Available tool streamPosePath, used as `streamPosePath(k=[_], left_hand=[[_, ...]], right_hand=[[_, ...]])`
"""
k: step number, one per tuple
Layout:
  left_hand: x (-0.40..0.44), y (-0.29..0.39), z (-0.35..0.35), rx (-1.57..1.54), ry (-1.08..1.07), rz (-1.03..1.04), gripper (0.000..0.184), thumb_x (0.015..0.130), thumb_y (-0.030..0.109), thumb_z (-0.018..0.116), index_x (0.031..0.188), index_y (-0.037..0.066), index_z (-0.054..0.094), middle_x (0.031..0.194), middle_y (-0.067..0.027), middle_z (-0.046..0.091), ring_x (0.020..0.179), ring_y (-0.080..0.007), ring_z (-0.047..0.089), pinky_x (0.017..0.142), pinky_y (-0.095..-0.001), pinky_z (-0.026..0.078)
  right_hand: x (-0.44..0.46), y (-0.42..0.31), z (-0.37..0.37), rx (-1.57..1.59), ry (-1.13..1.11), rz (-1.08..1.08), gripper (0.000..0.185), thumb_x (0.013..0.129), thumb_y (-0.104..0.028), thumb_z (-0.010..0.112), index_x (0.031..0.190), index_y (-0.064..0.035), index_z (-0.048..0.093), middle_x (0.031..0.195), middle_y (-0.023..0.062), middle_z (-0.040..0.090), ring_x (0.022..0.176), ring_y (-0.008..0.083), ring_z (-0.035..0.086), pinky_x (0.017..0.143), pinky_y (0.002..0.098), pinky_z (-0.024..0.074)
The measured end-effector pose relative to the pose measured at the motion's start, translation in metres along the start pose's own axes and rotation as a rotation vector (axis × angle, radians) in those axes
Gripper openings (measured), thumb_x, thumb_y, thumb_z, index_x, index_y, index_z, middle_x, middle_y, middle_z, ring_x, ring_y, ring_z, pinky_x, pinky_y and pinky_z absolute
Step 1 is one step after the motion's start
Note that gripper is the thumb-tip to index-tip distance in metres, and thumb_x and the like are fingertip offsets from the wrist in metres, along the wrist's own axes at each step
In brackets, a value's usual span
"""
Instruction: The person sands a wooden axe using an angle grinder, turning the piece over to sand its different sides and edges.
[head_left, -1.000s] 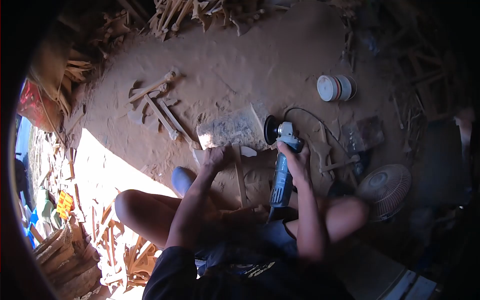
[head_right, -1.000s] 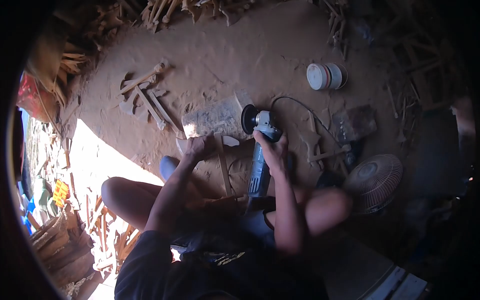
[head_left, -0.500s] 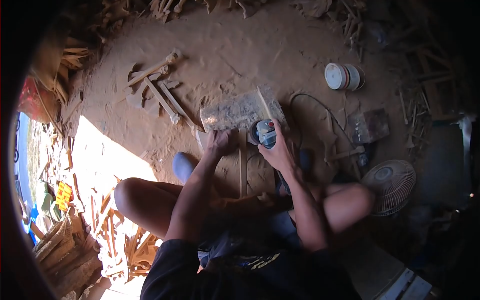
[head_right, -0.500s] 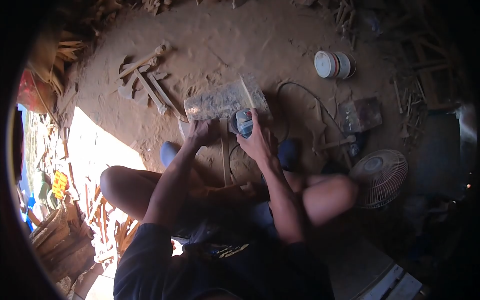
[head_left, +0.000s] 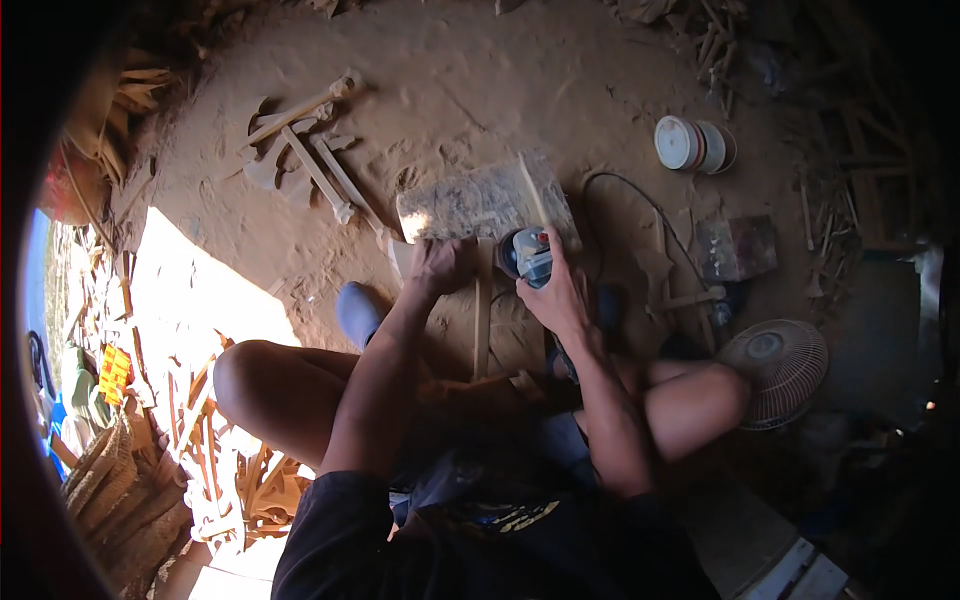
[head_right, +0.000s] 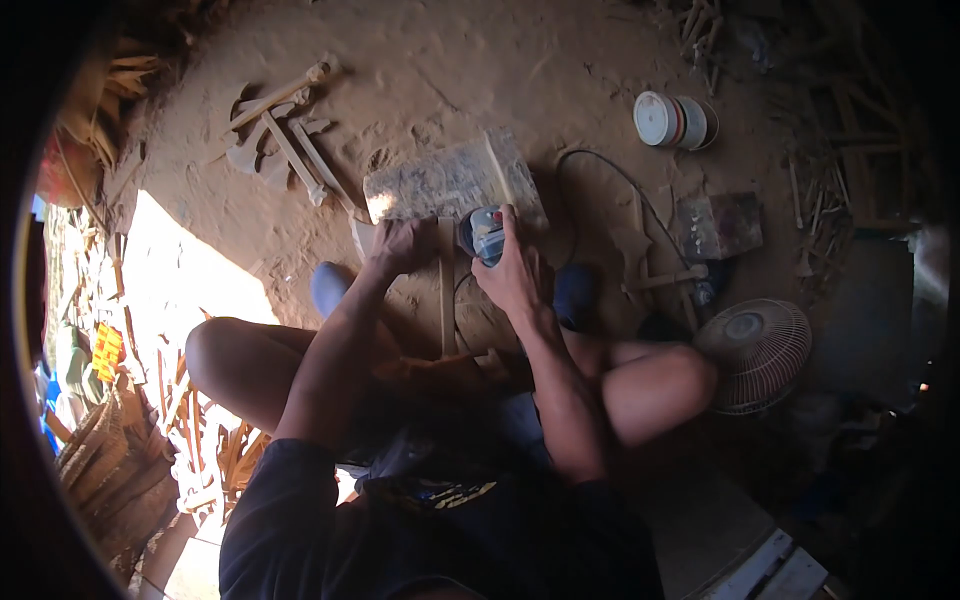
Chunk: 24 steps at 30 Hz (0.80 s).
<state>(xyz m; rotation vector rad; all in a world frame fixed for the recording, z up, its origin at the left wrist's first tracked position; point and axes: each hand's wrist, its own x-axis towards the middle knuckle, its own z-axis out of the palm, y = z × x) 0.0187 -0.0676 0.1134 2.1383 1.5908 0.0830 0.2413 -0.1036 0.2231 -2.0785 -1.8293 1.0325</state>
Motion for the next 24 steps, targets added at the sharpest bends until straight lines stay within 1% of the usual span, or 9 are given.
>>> streamPosePath(k=[1,4,7,10,13,16,19,22,24], left_hand=[[-0.001,0.002,-0.005,0.002,-0.043,-0.015,0.033,0.083,0.035,0.075,0.108,0.014,0.071,0.093,-0.014,0.078,0.093,-0.035,0.076,0.08,-0.0496,0.056],[-0.001,0.002,-0.005,-0.007,-0.069,-0.042,0.033,0.085,0.036,0.075,0.11,0.016,0.071,0.094,-0.0142,0.078,0.094,-0.0345,0.076,0.08,-0.0501,0.056],[-0.003,-0.002,0.002,-0.036,0.045,0.012,0.028,0.08,0.034,0.076,0.099,0.013,0.072,0.087,-0.0145,0.076,0.085,-0.0364,0.075,0.073,-0.0509,0.056],[-0.004,-0.001,0.003,-0.037,0.06,0.005,0.027,0.081,0.033,0.076,0.098,0.013,0.072,0.087,-0.0145,0.076,0.085,-0.037,0.074,0.073,-0.0512,0.056],[-0.003,0.002,-0.002,-0.031,-0.043,-0.051,0.034,0.084,0.038,0.076,0.109,0.016,0.07,0.098,-0.0129,0.078,0.096,-0.0347,0.076,0.081,-0.0521,0.055],[-0.003,0.0,0.0,-0.024,-0.006,-0.029,0.035,0.083,0.039,0.077,0.109,0.016,0.07,0.095,-0.0132,0.078,0.093,-0.0353,0.076,0.078,-0.0522,0.056],[-0.003,-0.002,0.002,-0.046,-0.005,-0.033,0.031,0.082,0.036,0.077,0.102,0.014,0.069,0.086,-0.014,0.076,0.084,-0.0381,0.074,0.073,-0.0518,0.055],[-0.005,-0.003,-0.009,-0.002,-0.007,-0.056,0.031,0.08,0.035,0.076,0.102,0.014,0.068,0.084,-0.0142,0.075,0.084,-0.0382,0.074,0.071,-0.0512,0.056],[-0.001,-0.011,-0.023,0.001,0.066,-0.073,0.031,0.079,0.034,0.075,0.102,0.014,0.067,0.083,-0.0144,0.074,0.083,-0.0381,0.074,0.07,-0.0513,0.056]], right_hand=[[-0.001,0.0,-0.001,-0.004,-0.009,0.027,0.101,0.08,-0.024,0.082,0.166,-0.0138,0.029,0.139,0.031,0.063,0.123,0.0498,0.063,0.104,0.0519,0.0528],[-0.006,0.003,-0.007,0.022,-0.021,0.077,0.101,0.08,-0.022,0.082,0.166,-0.0126,0.03,0.141,0.0288,0.063,0.125,0.0459,0.064,0.106,0.0487,0.052],[-0.005,0.042,0.017,0.25,0.149,-0.108,0.102,0.079,-0.021,0.083,0.165,-0.0088,0.031,0.146,0.0252,0.06,0.129,0.0401,0.064,0.109,0.0444,0.0501],[-0.008,0.059,0.015,0.31,0.132,-0.084,0.103,0.078,-0.019,0.084,0.165,-0.0047,0.03,0.15,0.0226,0.057,0.133,0.0347,0.061,0.111,0.0412,0.0482],[-0.011,0.075,0.011,0.355,0.092,-0.067,0.102,0.077,-0.018,0.083,0.164,-0.0024,0.031,0.149,0.0232,0.057,0.135,0.0343,0.059,0.112,0.0407,0.0474],[-0.016,0.085,0.013,0.326,0.165,-0.076,0.1,0.077,-0.016,0.083,0.162,-0.0023,0.032,0.146,0.0234,0.058,0.134,0.0339,0.06,0.113,0.0405,0.0469],[-0.019,0.085,0.0,0.359,0.135,-0.008,0.098,0.077,-0.016,0.083,0.161,-0.0027,0.034,0.145,0.0233,0.058,0.135,0.0344,0.06,0.114,0.0405,0.0461],[-0.026,0.073,-0.017,0.341,0.259,-0.033,0.096,0.079,-0.014,0.082,0.161,-0.0044,0.034,0.144,0.0231,0.059,0.133,0.0337,0.061,0.113,0.0414,0.0471],[-0.029,0.062,-0.034,0.342,0.304,-0.059,0.097,0.081,-0.013,0.081,0.163,-0.0054,0.03,0.149,0.0243,0.056,0.137,0.0357,0.058,0.115,0.0428,0.0457]])
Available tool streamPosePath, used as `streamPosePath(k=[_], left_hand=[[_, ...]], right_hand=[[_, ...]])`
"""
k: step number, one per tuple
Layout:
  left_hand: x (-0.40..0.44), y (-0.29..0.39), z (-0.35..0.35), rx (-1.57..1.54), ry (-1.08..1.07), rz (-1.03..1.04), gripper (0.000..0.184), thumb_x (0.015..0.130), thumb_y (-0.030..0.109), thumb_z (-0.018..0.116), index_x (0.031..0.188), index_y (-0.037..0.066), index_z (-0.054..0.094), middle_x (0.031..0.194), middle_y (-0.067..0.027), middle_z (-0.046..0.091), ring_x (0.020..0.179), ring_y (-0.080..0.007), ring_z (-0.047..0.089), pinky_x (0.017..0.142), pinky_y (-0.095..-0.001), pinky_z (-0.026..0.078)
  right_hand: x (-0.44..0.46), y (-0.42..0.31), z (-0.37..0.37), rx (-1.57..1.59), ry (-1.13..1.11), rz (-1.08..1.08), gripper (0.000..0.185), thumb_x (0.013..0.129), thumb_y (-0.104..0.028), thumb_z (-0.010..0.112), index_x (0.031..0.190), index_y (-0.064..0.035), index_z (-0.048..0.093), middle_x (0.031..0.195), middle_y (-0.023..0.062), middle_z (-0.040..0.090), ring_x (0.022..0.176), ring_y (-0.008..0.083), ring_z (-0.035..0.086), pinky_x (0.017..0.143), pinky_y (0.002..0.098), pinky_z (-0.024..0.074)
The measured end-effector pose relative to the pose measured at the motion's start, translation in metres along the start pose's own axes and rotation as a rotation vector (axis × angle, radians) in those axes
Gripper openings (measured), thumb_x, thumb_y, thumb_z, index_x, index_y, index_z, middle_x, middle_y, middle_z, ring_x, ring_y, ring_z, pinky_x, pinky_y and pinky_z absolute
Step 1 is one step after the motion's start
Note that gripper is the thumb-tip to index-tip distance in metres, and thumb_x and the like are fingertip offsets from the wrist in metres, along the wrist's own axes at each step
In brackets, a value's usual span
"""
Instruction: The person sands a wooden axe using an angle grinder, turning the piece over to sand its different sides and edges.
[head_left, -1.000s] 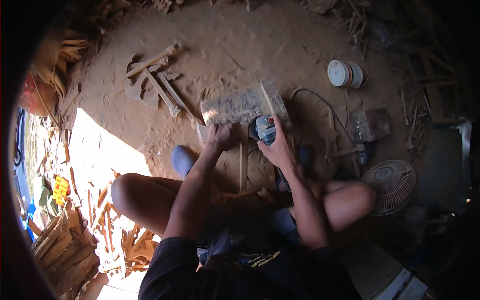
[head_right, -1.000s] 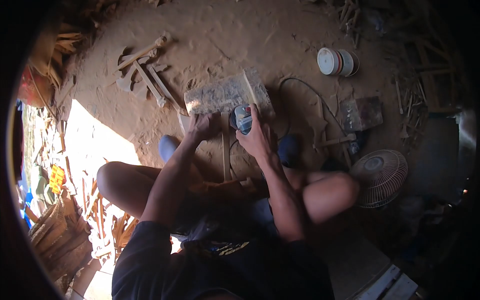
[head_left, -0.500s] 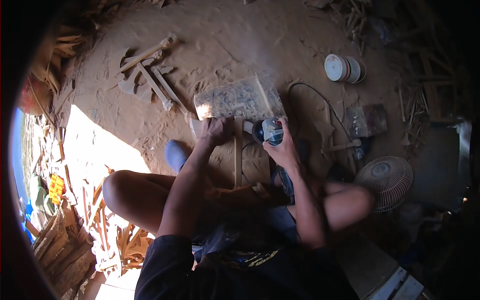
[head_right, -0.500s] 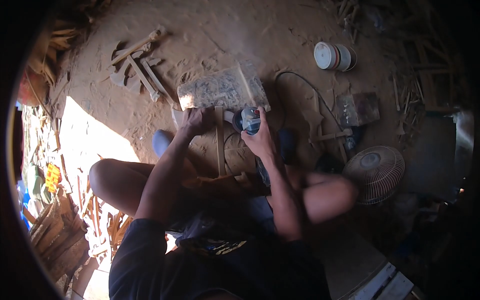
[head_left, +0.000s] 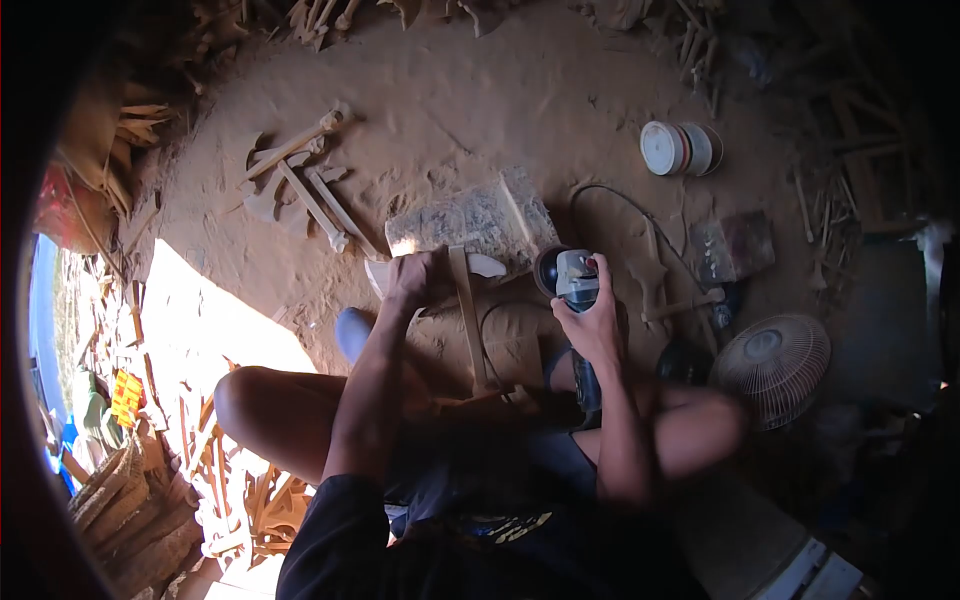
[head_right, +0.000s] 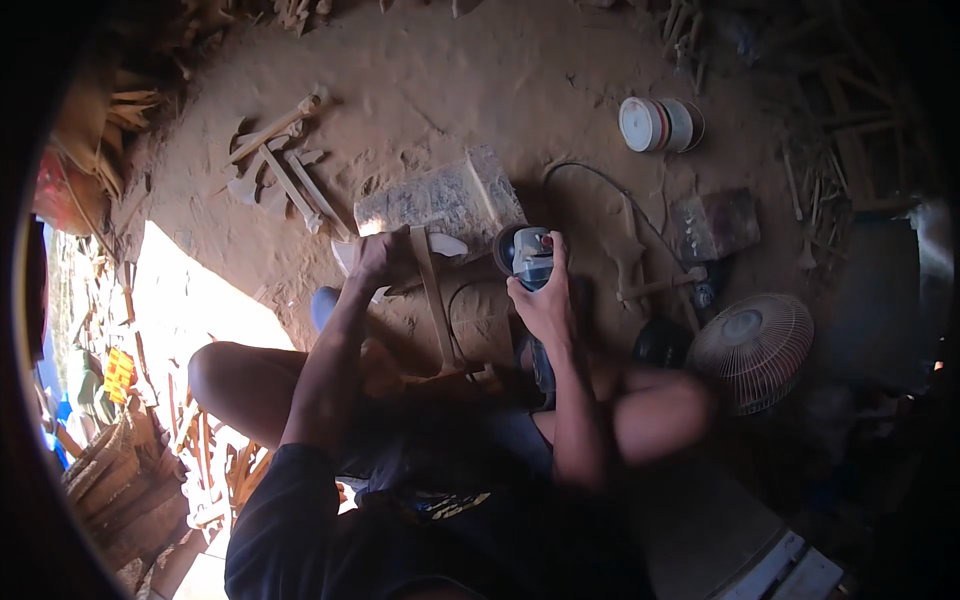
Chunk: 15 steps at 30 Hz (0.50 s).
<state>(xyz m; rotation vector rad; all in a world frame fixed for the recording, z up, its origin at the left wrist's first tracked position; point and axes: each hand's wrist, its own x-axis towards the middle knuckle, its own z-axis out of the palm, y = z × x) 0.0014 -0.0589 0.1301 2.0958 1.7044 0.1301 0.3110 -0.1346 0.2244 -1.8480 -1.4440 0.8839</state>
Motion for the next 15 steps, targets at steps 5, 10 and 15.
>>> streamPosePath(k=[5,10,15], left_hand=[[0.017,-0.019,-0.058,0.021,0.129,-0.184,0.026,0.076,0.029,0.073,0.098,0.017,0.072,0.082,-0.0131,0.076,0.081,-0.035,0.076,0.068,-0.0472,0.057],[0.018,-0.008,-0.069,0.007,-0.044,-0.236,0.028,0.077,0.035,0.072,0.1,0.019,0.075,0.096,-0.0112,0.078,0.094,-0.0353,0.075,0.081,-0.0472,0.06],[0.016,-0.01,-0.03,0.043,-0.153,-0.182,0.034,0.082,0.044,0.073,0.108,0.023,0.077,0.103,-0.0083,0.079,0.096,-0.0302,0.076,0.08,-0.0427,0.062]], right_hand=[[-0.003,-0.041,-0.021,0.102,0.085,-0.024,0.094,0.083,-0.008,0.08,0.163,-0.0062,0.031,0.15,0.0251,0.055,0.137,0.0361,0.059,0.113,0.0432,0.0479],[-0.003,-0.046,-0.014,0.096,0.054,-0.175,0.095,0.083,-0.007,0.08,0.164,-0.0099,0.031,0.153,0.0251,0.053,0.134,0.0385,0.061,0.111,0.0454,0.05],[-0.001,-0.028,0.018,-0.021,-0.108,-0.185,0.093,0.082,-0.001,0.077,0.164,-0.0084,0.034,0.156,0.0225,0.052,0.143,0.0335,0.054,0.117,0.0415,0.044]])
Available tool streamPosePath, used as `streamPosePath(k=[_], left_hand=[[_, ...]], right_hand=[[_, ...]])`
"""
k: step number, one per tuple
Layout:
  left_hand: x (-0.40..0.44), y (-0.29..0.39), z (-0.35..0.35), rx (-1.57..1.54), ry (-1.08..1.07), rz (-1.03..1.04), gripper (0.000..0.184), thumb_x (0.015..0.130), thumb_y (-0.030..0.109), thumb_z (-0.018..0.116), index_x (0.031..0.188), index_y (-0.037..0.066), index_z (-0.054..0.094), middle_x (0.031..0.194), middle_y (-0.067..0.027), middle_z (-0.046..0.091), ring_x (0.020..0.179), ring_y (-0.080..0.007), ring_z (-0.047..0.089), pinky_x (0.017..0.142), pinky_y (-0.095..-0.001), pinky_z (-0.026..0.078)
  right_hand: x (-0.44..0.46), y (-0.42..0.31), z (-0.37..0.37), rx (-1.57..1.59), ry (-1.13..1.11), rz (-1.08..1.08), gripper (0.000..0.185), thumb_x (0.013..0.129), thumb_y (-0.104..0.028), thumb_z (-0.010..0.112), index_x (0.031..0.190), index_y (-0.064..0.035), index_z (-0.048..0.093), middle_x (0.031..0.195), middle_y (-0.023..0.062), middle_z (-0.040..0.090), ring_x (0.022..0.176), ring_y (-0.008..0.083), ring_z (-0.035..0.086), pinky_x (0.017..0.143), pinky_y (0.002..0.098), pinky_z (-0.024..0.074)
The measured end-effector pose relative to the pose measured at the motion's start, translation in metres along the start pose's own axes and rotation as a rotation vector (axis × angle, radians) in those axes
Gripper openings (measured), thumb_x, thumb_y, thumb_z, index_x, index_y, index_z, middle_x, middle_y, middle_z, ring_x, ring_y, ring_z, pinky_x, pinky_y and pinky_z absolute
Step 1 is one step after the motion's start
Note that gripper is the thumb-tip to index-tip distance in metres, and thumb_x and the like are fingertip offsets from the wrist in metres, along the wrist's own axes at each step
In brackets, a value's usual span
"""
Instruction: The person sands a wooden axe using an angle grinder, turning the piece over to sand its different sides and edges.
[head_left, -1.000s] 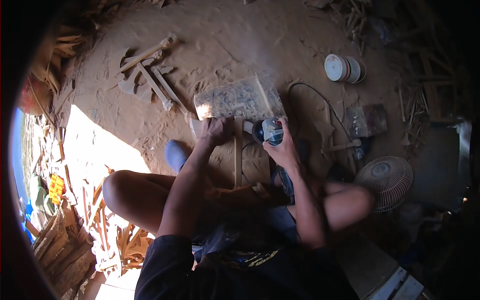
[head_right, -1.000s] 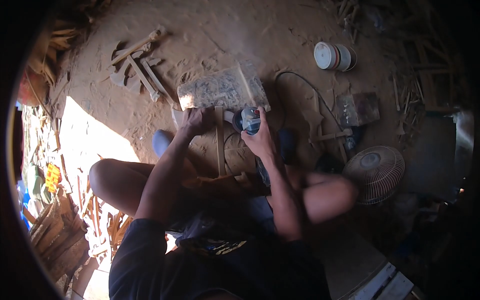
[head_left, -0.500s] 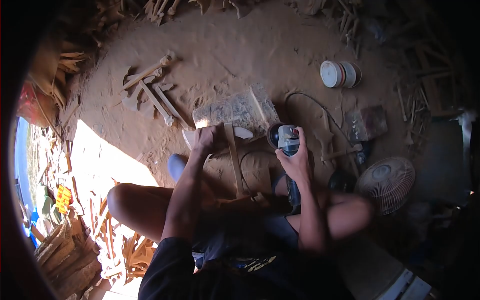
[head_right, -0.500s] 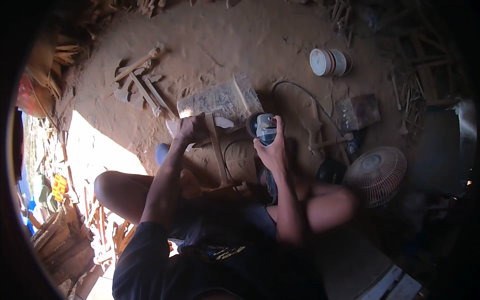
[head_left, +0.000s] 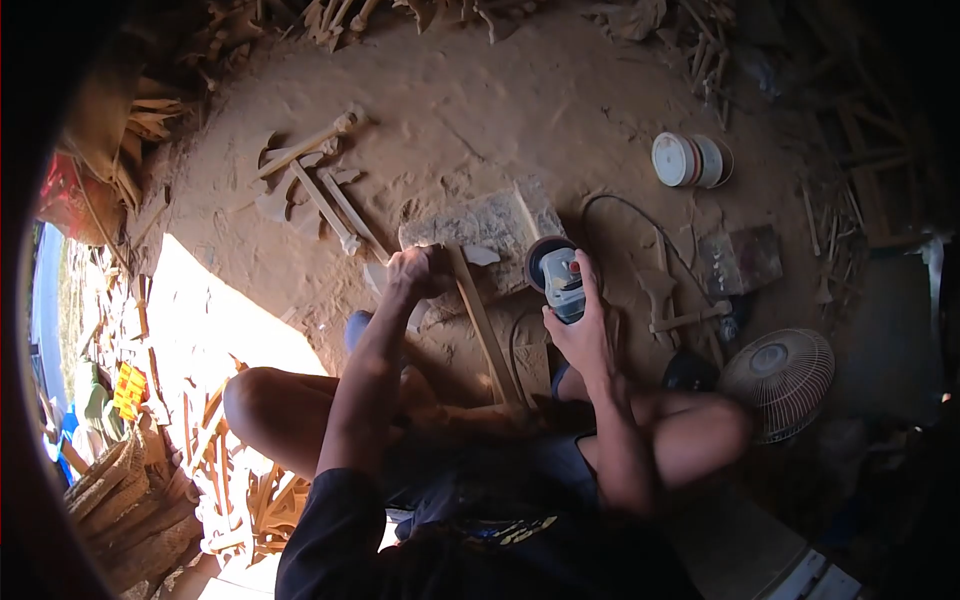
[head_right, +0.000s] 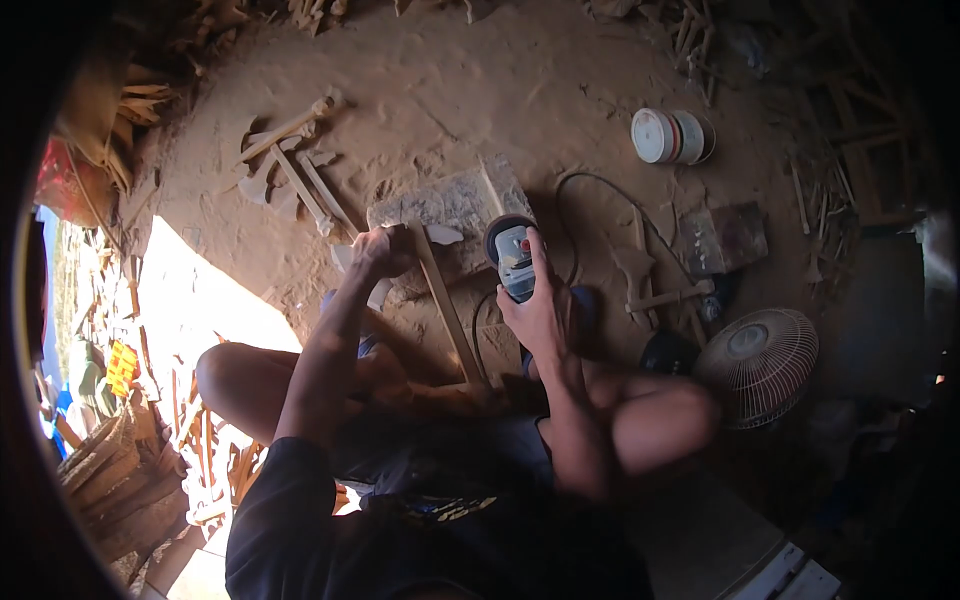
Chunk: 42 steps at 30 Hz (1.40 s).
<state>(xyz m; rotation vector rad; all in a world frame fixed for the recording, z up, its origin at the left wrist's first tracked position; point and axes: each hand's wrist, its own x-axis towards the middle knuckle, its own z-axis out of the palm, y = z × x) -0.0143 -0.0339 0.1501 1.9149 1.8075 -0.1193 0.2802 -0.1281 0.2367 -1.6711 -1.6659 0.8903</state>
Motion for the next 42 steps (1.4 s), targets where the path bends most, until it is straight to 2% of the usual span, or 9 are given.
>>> streamPosePath(k=[4,5,9,12,27,33,36,39,42], left_hand=[[0.006,-0.011,0.019,-0.024,0.011,0.085,0.037,0.079,0.046,0.075,0.105,0.02,0.074,0.099,-0.0097,0.078,0.094,-0.0324,0.076,0.077,-0.0435,0.062],[0.009,-0.014,0.025,0.002,0.016,0.086,0.037,0.079,0.047,0.075,0.106,0.021,0.074,0.098,-0.0097,0.078,0.093,-0.0321,0.076,0.076,-0.0431,0.062],[0.006,-0.014,0.026,0.042,0.011,0.09,0.046,0.081,0.054,0.072,0.109,0.018,0.076,0.098,-0.0117,0.078,0.093,-0.0303,0.077,0.076,-0.0423,0.062],[-0.002,-0.002,0.011,0.04,-0.03,0.054,0.047,0.08,0.054,0.072,0.107,0.016,0.075,0.094,-0.0126,0.078,0.089,-0.0314,0.077,0.074,-0.0425,0.062],[0.016,-0.027,0.059,-0.035,0.112,0.037,0.037,0.077,0.047,0.073,0.102,0.019,0.075,0.09,-0.0128,0.077,0.085,-0.0338,0.077,0.071,-0.0465,0.061],[0.019,-0.03,0.064,-0.029,0.095,0.019,0.039,0.075,0.046,0.075,0.101,0.018,0.075,0.088,-0.0136,0.077,0.084,-0.0328,0.077,0.072,-0.0447,0.06],[0.008,-0.022,0.043,-0.054,0.081,0.022,0.041,0.071,0.044,0.076,0.102,0.016,0.076,0.09,-0.0128,0.077,0.085,-0.031,0.077,0.076,-0.0419,0.062],[0.004,-0.018,0.036,-0.085,0.081,0.026,0.042,0.071,0.044,0.076,0.104,0.018,0.076,0.091,-0.0124,0.077,0.087,-0.0313,0.077,0.076,-0.042,0.062],[0.007,-0.014,0.037,-0.082,0.039,-0.032,0.042,0.071,0.044,0.076,0.105,0.019,0.076,0.093,-0.0119,0.078,0.09,-0.0312,0.077,0.078,-0.0414,0.061]], right_hand=[[0.009,-0.009,0.017,-0.256,-0.126,0.043,0.093,0.083,-0.013,0.08,0.164,-0.0193,0.036,0.146,0.0276,0.06,0.128,0.0457,0.063,0.103,0.0513,0.0552],[0.011,0.0,0.027,-0.275,-0.078,-0.022,0.091,0.083,-0.02,0.081,0.163,-0.0275,0.037,0.129,0.0279,0.069,0.112,0.0498,0.067,0.092,0.0563,0.0579],[0.022,-0.001,0.048,-0.355,-0.122,0.023,0.089,0.084,-0.026,0.077,0.162,-0.0428,0.037,0.104,0.0248,0.075,0.089,0.0508,0.072,0.076,0.0602,0.0567],[0.028,-0.002,0.063,-0.371,-0.089,-0.075,0.09,0.083,-0.027,0.079,0.162,-0.0426,0.037,0.101,0.0255,0.075,0.089,0.0504,0.072,0.075,0.0603,0.0565],[0.038,-0.014,0.083,-0.384,-0.159,-0.019,0.09,0.083,-0.029,0.08,0.162,-0.0422,0.037,0.083,0.0279,0.072,0.08,0.0505,0.07,0.071,0.0617,0.0543],[0.036,-0.027,0.081,-0.494,-0.224,0.108,0.09,0.083,-0.028,0.081,0.162,-0.0388,0.038,0.094,0.0289,0.074,0.09,0.0521,0.07,0.078,0.0603,0.0563],[0.031,-0.018,0.086,-0.484,-0.115,-0.013,0.09,0.084,-0.028,0.08,0.162,-0.039,0.037,0.093,0.0285,0.074,0.09,0.0518,0.071,0.078,0.0605,0.0562],[0.026,-0.021,0.083,-0.561,-0.166,0.133,0.09,0.084,-0.027,0.08,0.162,-0.0379,0.037,0.098,0.0285,0.074,0.092,0.0519,0.071,0.08,0.0604,0.0561],[0.019,-0.015,0.077,-0.517,-0.109,0.07,0.089,0.085,-0.028,0.079,0.162,-0.0363,0.037,0.103,0.0284,0.074,0.093,0.0524,0.07,0.08,0.0606,0.0559]])
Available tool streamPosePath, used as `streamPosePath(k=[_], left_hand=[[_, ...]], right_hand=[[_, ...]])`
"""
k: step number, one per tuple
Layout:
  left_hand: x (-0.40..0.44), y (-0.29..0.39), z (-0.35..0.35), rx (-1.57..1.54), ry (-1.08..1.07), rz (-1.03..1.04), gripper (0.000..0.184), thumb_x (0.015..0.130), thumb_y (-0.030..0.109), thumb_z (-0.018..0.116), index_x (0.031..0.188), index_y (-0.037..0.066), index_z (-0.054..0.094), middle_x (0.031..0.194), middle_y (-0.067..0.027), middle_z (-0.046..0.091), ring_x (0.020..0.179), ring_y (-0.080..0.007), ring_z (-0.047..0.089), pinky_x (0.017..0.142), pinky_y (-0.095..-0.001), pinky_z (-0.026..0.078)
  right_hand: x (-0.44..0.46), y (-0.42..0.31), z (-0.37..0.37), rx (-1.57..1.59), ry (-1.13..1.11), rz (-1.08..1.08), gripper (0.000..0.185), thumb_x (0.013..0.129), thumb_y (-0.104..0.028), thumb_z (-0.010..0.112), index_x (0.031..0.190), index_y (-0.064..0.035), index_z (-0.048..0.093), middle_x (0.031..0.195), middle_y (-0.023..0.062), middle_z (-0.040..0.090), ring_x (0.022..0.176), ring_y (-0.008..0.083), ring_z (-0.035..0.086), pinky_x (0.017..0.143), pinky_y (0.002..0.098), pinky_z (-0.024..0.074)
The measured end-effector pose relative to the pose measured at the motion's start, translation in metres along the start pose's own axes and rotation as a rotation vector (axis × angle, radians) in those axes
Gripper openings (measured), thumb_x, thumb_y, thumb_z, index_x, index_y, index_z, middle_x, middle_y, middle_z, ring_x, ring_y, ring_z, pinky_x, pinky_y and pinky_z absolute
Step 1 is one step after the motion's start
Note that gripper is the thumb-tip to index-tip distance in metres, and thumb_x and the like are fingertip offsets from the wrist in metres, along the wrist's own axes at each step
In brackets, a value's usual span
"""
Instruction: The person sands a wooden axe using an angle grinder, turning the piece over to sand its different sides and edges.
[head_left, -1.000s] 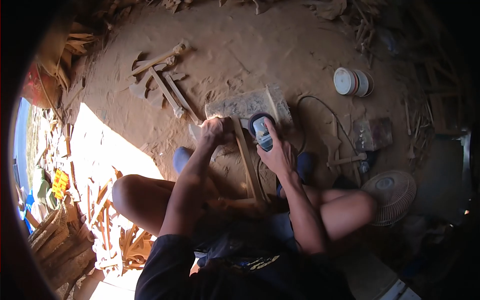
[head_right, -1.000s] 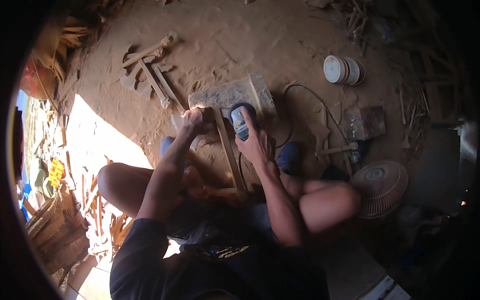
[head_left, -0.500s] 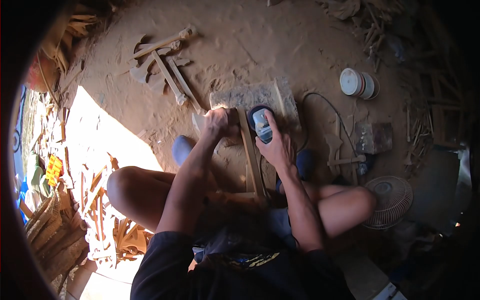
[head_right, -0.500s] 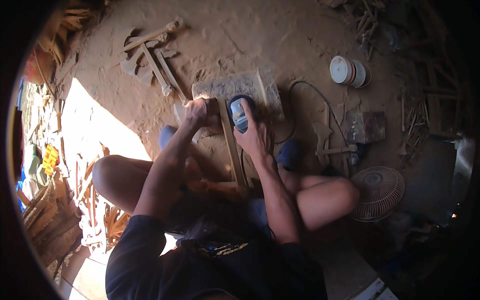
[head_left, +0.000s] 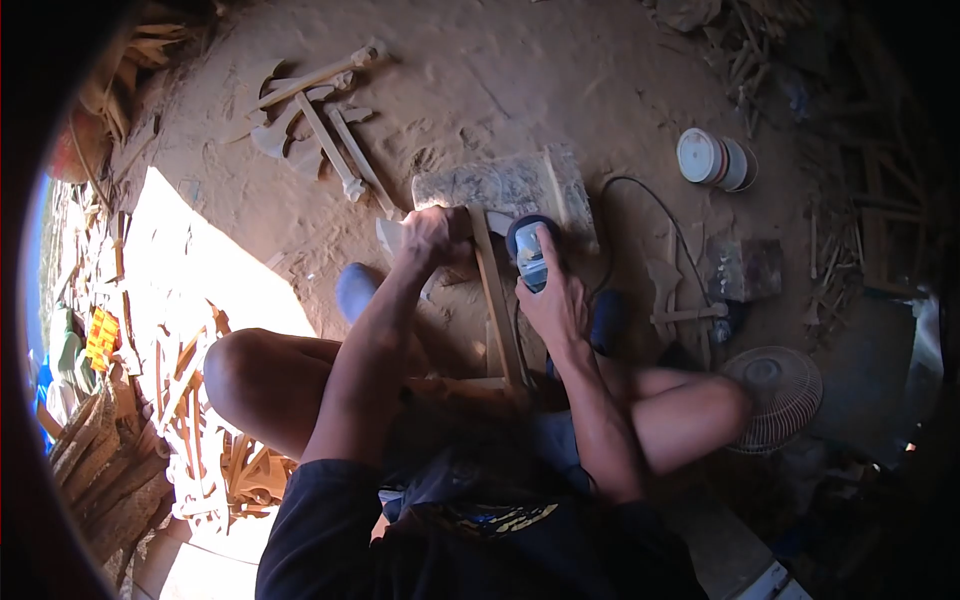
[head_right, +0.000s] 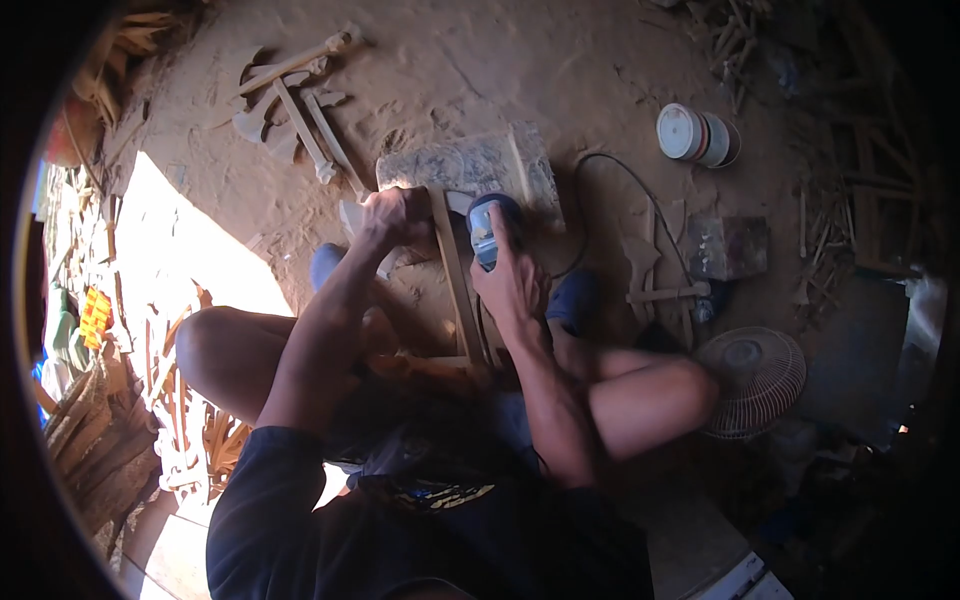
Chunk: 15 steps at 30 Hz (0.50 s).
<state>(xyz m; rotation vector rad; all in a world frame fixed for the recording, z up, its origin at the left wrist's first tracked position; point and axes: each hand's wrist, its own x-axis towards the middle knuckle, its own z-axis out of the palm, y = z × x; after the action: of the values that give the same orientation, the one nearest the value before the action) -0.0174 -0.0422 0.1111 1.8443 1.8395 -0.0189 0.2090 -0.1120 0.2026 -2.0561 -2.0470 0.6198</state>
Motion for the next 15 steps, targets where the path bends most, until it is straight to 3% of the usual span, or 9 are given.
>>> streamPosePath(k=[5,15], left_hand=[[0.004,-0.004,0.011,0.029,-0.01,-0.035,0.044,0.072,0.045,0.076,0.105,0.016,0.076,0.096,-0.0127,0.078,0.095,-0.0289,0.077,0.083,-0.0386,0.06],[0.001,-0.013,0.01,0.007,0.041,0.03,0.047,0.071,0.051,0.08,0.101,0.015,0.076,0.092,-0.0128,0.076,0.088,-0.0302,0.075,0.076,-0.0418,0.056]], right_hand=[[0.0,0.006,-0.012,0.049,-0.047,0.091,0.088,0.085,-0.029,0.08,0.162,-0.0344,0.038,0.109,0.0272,0.074,0.097,0.0518,0.07,0.083,0.0603,0.0559],[0.005,0.013,-0.005,0.083,-0.044,0.043,0.09,0.083,-0.03,0.082,0.162,-0.0331,0.038,0.113,0.026,0.075,0.099,0.0504,0.07,0.082,0.0587,0.0565]])
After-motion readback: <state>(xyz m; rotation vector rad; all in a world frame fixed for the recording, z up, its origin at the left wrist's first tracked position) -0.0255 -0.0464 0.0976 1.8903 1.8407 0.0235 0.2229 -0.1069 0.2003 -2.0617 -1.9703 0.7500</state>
